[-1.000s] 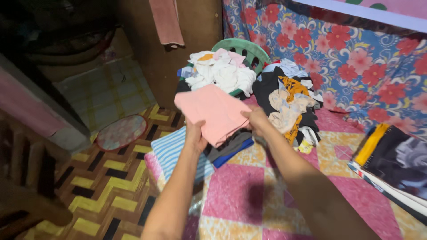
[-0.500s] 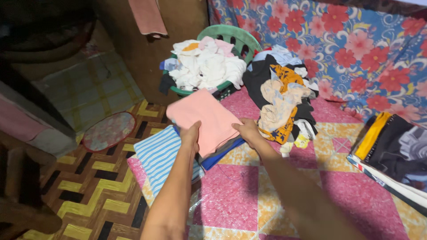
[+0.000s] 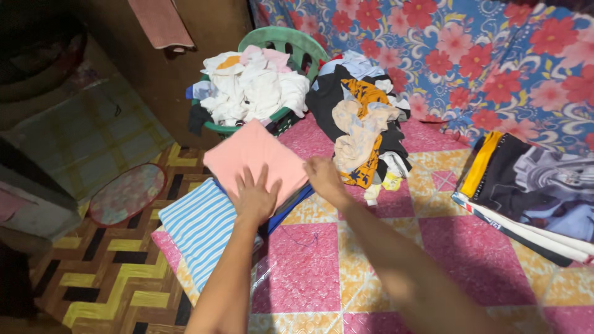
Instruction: The person folds a pink t-shirt, a yellow floral top, and a black polo shirt on a table and places them onto stacks of folded laundry.
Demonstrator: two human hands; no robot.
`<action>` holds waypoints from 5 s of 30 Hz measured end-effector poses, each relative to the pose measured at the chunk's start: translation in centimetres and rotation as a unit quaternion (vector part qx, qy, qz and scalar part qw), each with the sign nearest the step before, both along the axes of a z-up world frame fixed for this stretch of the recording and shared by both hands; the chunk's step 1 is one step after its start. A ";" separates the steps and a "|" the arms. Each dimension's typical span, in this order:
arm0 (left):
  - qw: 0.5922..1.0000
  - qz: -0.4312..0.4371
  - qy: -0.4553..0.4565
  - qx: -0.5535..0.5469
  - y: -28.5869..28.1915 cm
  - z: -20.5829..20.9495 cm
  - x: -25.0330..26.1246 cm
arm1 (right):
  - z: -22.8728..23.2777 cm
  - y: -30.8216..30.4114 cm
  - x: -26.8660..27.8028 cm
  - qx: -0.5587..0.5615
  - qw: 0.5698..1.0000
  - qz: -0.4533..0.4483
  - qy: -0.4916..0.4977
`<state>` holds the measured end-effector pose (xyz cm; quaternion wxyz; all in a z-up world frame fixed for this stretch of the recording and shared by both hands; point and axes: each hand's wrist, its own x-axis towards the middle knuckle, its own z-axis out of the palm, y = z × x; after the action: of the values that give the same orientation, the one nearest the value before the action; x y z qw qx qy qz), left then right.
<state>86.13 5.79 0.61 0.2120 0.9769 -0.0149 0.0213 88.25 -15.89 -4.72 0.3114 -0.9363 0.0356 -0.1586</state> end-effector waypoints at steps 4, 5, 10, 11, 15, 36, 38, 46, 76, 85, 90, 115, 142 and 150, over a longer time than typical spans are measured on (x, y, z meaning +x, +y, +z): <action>0.992 -0.045 0.115 0.022 -0.2 3.0 -0.4 | 4.2 -4.5 -3.2 -0.341 0.927 -0.072 -0.140; 0.996 -0.052 0.066 0.026 -0.6 3.2 -0.8 | 5.2 -6.1 -3.9 -0.415 0.907 -0.065 -0.032; 0.948 -0.193 -0.225 -0.117 -5.1 4.0 -3.7 | 11.2 -13.7 -4.6 -0.040 0.997 -0.061 -0.035; 0.932 -0.219 -0.222 -0.185 -6.5 4.8 -4.6 | 12.9 -14.7 -4.5 0.050 0.990 -0.035 -0.127; 0.860 -0.272 -0.173 -0.395 -13.7 11.2 -9.3 | 22.1 -18.9 -8.5 0.286 0.923 0.148 -0.210; 0.754 -0.406 0.085 -0.509 -30.4 16.8 -49.7 | 29.6 -35.8 -67.1 0.542 0.837 -0.035 0.064; 0.767 -0.397 0.079 -0.498 -31.9 15.7 -52.3 | 27.7 -38.0 -70.6 0.528 0.847 -0.033 0.057; 0.801 -0.397 0.004 -0.448 -34.6 13.3 -56.0 | 20.0 -43.1 -76.2 0.380 0.911 -0.155 -0.035; 0.873 -0.316 0.099 -0.359 -28.9 -1.9 -60.6 | 18.8 -29.6 -73.1 0.720 0.687 0.055 0.085; 0.524 -0.111 0.630 -0.562 -25.4 0.0 -66.3 | 25.3 -26.8 -76.1 0.746 0.647 0.149 -0.054; 0.396 -0.130 0.514 -0.749 -29.6 -1.2 -65.2 | 18.5 -30.7 -77.8 0.723 0.680 0.043 -0.114; 0.323 -0.324 0.642 -0.616 -29.8 11.4 -67.7 | 15.0 -21.7 -84.5 0.785 0.613 0.088 -0.013; 0.557 -0.602 0.234 -0.522 -32.3 19.2 -67.6 | 30.7 -29.4 -84.6 0.319 0.924 0.199 0.066; 0.699 -0.527 0.355 -0.328 -31.5 21.4 -65.1 | 32.6 -33.1 -85.7 0.402 0.901 0.126 -0.099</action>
<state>21.03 -25.72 22.00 0.4847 0.6131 -0.4432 -0.4391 2.56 -49.01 27.92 0.6809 -0.7073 -0.0527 -0.1826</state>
